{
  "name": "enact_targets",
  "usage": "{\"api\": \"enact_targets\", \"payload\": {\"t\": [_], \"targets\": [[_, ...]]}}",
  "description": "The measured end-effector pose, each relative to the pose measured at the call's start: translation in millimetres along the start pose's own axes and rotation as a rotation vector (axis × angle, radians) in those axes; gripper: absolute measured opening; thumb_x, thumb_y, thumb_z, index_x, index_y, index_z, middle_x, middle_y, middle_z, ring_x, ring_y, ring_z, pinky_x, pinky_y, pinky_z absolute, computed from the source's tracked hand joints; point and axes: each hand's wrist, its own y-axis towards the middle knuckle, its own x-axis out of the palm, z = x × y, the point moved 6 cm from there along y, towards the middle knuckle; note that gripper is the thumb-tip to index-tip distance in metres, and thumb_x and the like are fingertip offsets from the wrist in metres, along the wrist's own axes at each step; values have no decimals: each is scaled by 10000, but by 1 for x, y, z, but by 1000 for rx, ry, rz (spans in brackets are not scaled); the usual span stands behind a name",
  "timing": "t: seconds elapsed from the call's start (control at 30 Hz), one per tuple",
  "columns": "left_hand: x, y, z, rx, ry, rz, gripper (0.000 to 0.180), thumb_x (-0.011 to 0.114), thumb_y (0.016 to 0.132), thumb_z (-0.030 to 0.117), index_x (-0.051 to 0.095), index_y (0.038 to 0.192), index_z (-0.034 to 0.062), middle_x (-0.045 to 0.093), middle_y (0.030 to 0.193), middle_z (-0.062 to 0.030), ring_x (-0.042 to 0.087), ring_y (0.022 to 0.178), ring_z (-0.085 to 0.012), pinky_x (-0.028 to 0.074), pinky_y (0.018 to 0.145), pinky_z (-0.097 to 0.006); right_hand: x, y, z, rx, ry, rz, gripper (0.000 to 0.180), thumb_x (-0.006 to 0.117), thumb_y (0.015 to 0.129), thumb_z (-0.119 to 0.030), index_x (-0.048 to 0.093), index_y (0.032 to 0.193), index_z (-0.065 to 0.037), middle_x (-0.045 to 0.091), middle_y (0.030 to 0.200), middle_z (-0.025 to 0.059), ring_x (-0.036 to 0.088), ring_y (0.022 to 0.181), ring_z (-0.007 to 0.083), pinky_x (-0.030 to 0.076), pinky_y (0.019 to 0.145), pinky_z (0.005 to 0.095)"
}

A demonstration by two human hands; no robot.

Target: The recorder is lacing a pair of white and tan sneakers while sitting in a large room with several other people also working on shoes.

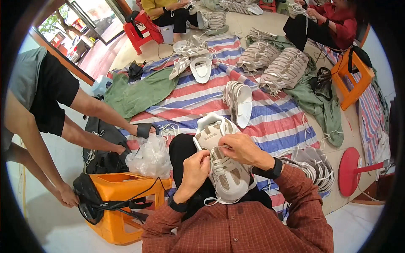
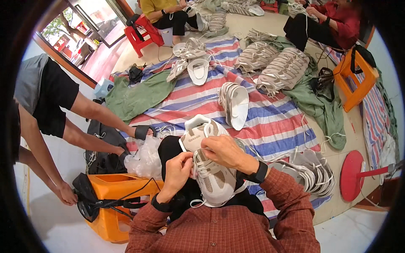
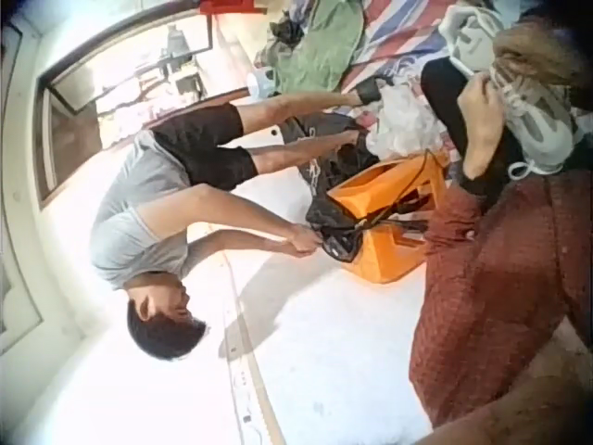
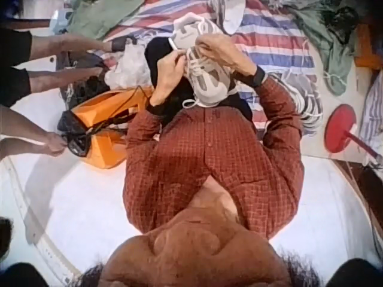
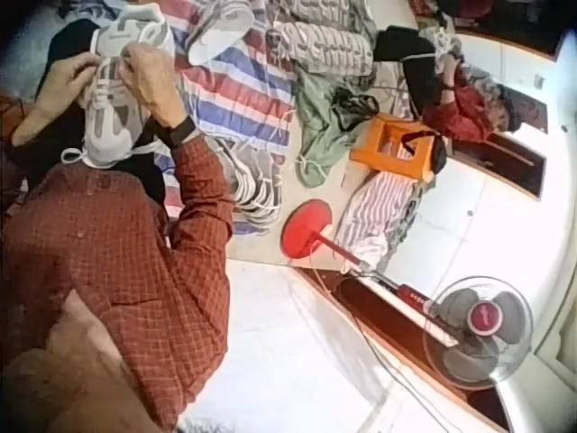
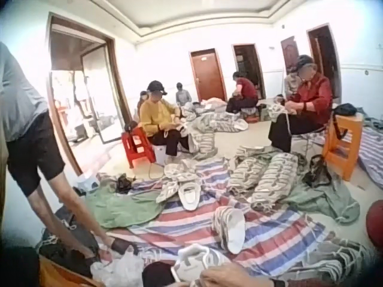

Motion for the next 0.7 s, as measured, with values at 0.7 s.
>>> {"api": "enact_targets", "payload": {"t": [0.7], "targets": [[4, 12, 13, 96, 442, 94, 87, 601, 711, 103, 599, 710, 17, 595, 635, -147, 599, 582, -294, 457, 531, -371, -1, 0, -6, 66, 65, -30, 106, 594, 769, -85, 569, 859, -33, 567, 687, 137, 578, 637, 294, 439, 550, 363]]}}
